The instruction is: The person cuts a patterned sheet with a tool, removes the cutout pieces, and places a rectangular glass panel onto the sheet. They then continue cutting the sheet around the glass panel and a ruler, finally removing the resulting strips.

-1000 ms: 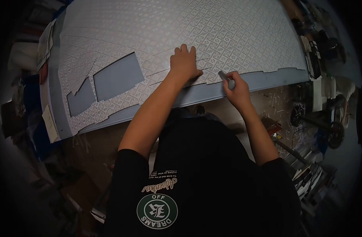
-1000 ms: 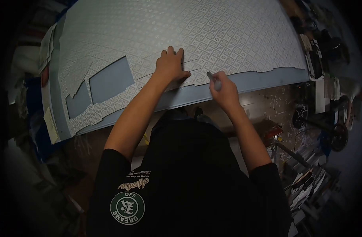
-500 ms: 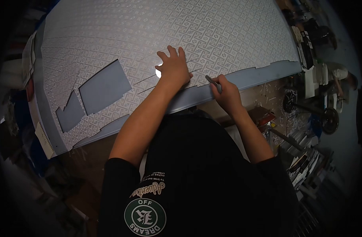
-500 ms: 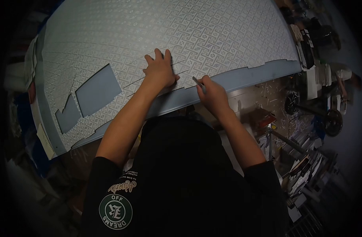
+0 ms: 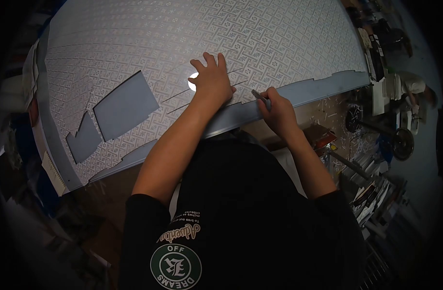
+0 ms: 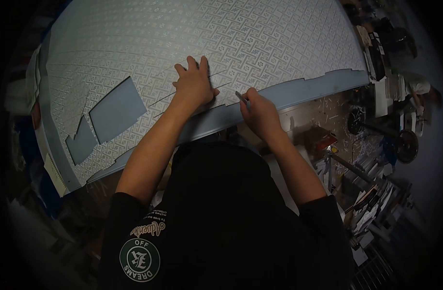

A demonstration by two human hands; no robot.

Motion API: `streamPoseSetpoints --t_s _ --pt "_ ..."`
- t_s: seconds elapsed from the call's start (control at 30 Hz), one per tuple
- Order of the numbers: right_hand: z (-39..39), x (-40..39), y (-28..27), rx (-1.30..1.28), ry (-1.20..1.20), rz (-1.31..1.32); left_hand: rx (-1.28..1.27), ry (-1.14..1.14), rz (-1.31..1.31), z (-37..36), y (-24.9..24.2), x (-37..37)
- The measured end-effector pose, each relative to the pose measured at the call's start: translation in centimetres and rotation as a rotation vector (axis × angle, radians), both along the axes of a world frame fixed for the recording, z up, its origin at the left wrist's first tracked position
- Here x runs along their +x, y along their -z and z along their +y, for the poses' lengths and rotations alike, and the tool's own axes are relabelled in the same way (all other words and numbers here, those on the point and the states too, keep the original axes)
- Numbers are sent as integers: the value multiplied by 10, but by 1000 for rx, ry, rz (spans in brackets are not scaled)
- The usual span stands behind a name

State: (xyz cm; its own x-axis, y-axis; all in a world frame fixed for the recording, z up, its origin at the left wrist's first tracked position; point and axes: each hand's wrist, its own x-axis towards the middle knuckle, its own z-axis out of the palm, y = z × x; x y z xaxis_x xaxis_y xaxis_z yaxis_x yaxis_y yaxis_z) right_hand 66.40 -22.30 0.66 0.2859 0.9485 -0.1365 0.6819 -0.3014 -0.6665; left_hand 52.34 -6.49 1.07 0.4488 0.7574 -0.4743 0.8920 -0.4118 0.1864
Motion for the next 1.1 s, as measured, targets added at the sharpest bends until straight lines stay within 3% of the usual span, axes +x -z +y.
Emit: streamPoseSetpoints --t_s 0.4,0.63,0.87,0.97,1.1 --pt "8 -4 4 -50 29 -55 57 69 2 2 5 0" --pt "-3 -9 43 284 80 -51 59 92 20 2 4 1" --pt "72 1 54 437 114 -131 84 108 1 1 4 -1" --pt "100 1 48 298 163 -87 87 114 2 1 3 -2" --pt "107 0 58 344 174 -76 102 131 6 1 6 -3"
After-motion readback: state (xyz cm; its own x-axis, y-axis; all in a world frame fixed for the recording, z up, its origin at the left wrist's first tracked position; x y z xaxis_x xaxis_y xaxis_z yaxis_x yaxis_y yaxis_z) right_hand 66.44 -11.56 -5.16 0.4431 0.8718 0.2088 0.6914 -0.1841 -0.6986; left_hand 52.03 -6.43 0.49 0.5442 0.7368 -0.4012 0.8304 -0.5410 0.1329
